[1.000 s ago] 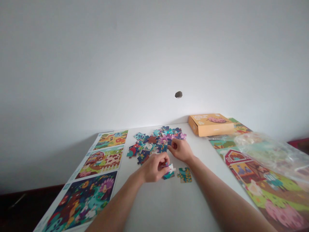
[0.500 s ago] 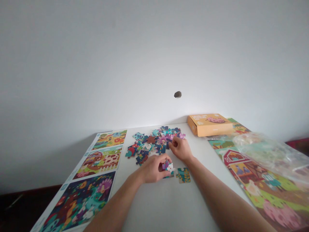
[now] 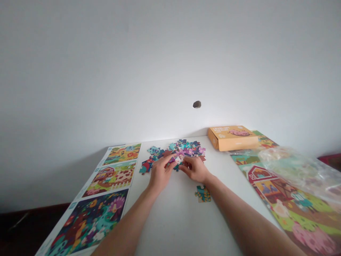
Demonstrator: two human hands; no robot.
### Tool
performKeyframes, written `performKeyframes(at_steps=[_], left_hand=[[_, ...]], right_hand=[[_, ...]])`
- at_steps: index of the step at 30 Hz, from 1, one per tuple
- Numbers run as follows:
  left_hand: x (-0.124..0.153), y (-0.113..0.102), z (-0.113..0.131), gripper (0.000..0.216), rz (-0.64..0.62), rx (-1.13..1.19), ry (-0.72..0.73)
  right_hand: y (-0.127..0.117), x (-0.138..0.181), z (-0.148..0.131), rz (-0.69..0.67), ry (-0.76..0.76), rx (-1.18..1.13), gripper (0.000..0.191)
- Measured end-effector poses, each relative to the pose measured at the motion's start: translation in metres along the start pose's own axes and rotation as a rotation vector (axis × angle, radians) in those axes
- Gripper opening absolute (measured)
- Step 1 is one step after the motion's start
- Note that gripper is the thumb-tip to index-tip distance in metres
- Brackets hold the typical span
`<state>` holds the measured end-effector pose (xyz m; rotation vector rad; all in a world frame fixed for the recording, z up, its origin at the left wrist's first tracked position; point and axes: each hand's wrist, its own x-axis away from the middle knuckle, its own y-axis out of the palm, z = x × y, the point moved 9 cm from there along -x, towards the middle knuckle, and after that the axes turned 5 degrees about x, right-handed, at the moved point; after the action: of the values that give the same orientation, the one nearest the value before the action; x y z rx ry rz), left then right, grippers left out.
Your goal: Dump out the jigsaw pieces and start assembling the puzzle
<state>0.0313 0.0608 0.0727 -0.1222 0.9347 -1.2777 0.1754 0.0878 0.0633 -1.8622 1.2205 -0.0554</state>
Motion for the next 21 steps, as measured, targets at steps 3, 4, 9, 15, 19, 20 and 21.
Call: performKeyframes(at_steps=[3,4,9,15,19,20,21], left_hand=[[0.001,-0.010,-0.001,0.029,0.083,-0.097,-0.023],[0.002,-0.017,-0.003,0.027,0.136,-0.151,-0.055],[0.007,-0.035,-0.022,0.034,0.224,-0.435,-0.338],[0.009,-0.016,-0.027,0.031,0.044,-0.545,-0.394],[0.010,-0.011,-0.030,0.040,0.025,-0.519,-0.361],[0.010,-0.012,-0.031,0.041,0.037,-0.498,-0.348],[0.009,-0.012,-0.032,0.042,0.050,-0.475,-0.334]], right_hand=[[-0.004,-0.001,0.013,0.055,0.105,0.101,0.022],[-0.008,0.000,0.019,0.082,0.164,0.147,0.021],[-0.026,0.007,0.052,0.135,0.526,0.367,0.018],[-0.029,0.013,0.066,0.097,0.719,0.477,0.029],[-0.033,0.015,0.069,0.132,0.730,0.462,0.031],[-0.033,0.015,0.070,0.144,0.719,0.455,0.031],[-0.033,0.015,0.071,0.157,0.706,0.451,0.031]])
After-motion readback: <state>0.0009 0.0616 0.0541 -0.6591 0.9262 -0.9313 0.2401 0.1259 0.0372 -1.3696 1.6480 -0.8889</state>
